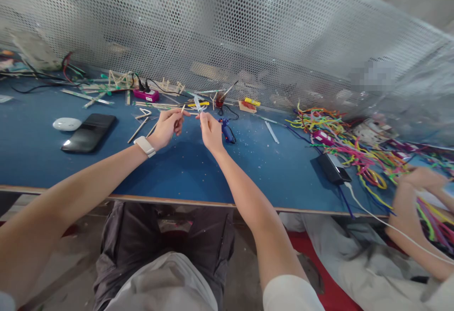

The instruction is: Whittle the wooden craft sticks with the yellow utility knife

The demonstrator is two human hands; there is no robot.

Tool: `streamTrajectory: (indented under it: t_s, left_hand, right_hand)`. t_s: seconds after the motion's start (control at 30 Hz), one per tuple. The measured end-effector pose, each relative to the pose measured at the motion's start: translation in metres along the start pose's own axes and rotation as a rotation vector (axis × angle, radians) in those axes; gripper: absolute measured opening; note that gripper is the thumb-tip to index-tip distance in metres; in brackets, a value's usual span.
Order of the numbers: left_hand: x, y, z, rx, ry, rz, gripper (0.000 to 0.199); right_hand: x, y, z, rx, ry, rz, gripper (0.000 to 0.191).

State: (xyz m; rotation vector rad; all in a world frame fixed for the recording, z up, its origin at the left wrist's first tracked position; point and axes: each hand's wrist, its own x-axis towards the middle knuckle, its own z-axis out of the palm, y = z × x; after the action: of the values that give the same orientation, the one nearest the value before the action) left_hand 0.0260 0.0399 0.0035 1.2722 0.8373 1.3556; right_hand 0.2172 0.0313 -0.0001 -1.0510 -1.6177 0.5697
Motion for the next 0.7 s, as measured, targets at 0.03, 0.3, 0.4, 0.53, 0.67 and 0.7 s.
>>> streamTrajectory:
  t_s: [0.03,0.3,0.4,0.53,0.67,0.7]
  left_hand:
    - [0.0,0.0,0.0,-0.043,-0.003,-0.005,0.016]
    - [-0.003,0.002,0.004,-0.327,-0.008,-0.065,0.016]
    - [0.0,0.002,0.0,-0.397,0.032,-0.117,0.017]
    - [0.007,0.001,-0.006,-0.427,0.019,-0.133,0.019]
    - [0.009,0.0,-0.007,-0.437,0.031,-0.132,0.018]
    - [0.009,0.0,-0.007,-0.427,0.034,-0.133,0.018]
  right_hand:
    - [0.0,0.0,0.0,-0.004,0.001,0.002,0.079]
    - [-0.007,-0.003,0.007,0.035,-0.103,0.005,0.064]
    - [-0.006,-0.005,0.006,0.027,-0.147,-0.05,0.06]
    - [-0.007,-0.004,0.006,0.026,-0.154,-0.06,0.054]
    - [-0.009,-0.003,0.009,0.068,-0.172,-0.091,0.055]
    - [-0.01,-0.003,0.009,0.073,-0.171,-0.091,0.055]
